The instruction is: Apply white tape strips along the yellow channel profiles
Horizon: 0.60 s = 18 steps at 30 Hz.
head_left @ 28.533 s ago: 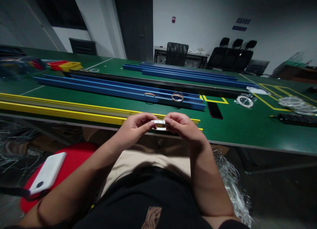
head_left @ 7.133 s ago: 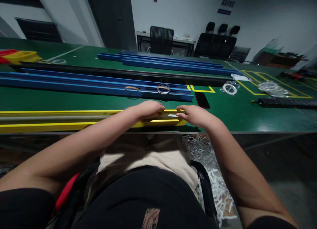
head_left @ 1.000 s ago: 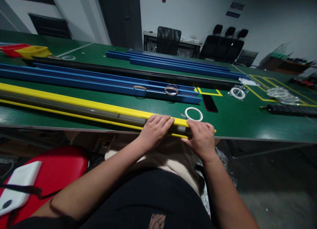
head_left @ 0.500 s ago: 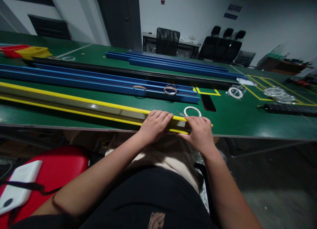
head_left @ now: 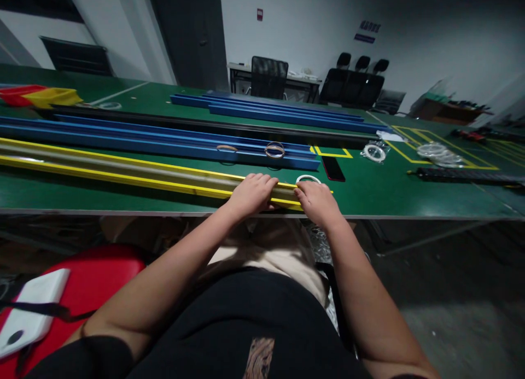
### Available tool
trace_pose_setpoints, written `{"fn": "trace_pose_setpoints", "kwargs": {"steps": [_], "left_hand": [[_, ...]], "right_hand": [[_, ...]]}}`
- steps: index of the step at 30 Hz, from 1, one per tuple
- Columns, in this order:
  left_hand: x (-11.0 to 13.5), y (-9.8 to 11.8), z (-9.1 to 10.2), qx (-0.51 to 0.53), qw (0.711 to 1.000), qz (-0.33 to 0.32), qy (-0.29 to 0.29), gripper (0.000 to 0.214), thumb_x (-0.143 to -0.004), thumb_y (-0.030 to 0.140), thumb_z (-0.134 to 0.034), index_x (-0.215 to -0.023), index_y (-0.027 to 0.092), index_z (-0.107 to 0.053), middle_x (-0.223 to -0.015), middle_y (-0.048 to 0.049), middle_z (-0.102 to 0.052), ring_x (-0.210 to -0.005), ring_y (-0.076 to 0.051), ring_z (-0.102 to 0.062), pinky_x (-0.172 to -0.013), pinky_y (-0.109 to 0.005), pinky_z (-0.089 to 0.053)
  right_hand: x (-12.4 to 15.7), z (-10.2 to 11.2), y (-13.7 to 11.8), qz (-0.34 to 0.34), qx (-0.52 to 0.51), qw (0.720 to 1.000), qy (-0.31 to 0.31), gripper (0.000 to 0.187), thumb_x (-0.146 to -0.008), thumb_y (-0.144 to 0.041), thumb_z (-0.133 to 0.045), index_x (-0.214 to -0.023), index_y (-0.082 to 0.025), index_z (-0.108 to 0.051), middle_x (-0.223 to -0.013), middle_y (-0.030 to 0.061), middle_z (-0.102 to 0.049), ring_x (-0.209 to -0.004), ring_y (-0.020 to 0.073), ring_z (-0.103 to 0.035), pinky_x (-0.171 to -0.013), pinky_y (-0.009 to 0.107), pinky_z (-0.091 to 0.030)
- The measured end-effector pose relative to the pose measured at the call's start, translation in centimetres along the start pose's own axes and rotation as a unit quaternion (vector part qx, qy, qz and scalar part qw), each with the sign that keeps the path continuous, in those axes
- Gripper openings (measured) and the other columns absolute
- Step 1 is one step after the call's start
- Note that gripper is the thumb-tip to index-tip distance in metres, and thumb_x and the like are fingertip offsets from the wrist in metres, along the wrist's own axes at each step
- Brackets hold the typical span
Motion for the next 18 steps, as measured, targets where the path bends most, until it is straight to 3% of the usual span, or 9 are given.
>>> {"fn": "trace_pose_setpoints", "kwargs": {"steps": [6,12,18], "left_hand": [[-0.3,-0.3,-0.3,-0.011,1.0,-0.007,-0.002,0.068,-0.079,0.05,-0.077,-0.133,0.015,-0.055,-0.119,-0.0135,-0.066,-0.112,-0.031,-0.061,-0.096,-0.04,-0.041],[-0.5,-0.2,-0.1,-0.015,1.0,-0.005,-0.021,0.067,-0.079,0.049,-0.077,-0.133,0.016,-0.055,-0.119,-0.0131,-0.067,-0.112,-0.031,-0.062,-0.095,-0.039,-0.042],[-0.7,-0.3,-0.2,-0.019,0.999,-0.003,-0.028,0.066,-0.08,0.049,-0.076,-0.133,0.017,-0.054,-0.119,-0.0131,-0.068,-0.113,-0.03,-0.062,-0.094,-0.038,-0.043]], "right_hand": [[-0.6,0.1,0.4,-0.029,-0.006,0.999,-0.02,0.038,-0.101,-0.039,-0.043,-0.123,-0.021,-0.068,-0.121,0.0096,-0.073,-0.109,0.0264,-0.065,-0.091,0.036,-0.044],[-1.0,-0.3,1.0,-0.05,-0.014,0.998,-0.035,0.038,-0.092,-0.028,-0.049,-0.124,-0.025,-0.069,-0.123,0.006,-0.073,-0.109,0.0261,-0.067,-0.09,0.034,-0.047],[-1.1,-0.3,1.0,-0.05,-0.005,0.998,-0.043,0.04,-0.091,-0.027,-0.047,-0.125,-0.024,-0.068,-0.123,0.008,-0.073,-0.11,0.0265,-0.066,-0.092,0.034,-0.047]]}}
Point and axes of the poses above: each hand's wrist, its own x-axis away from the middle knuckle, its own z-axis out of the back of the hand, y = z × x, the point moved 2 cm from there along -x, towards the middle knuckle
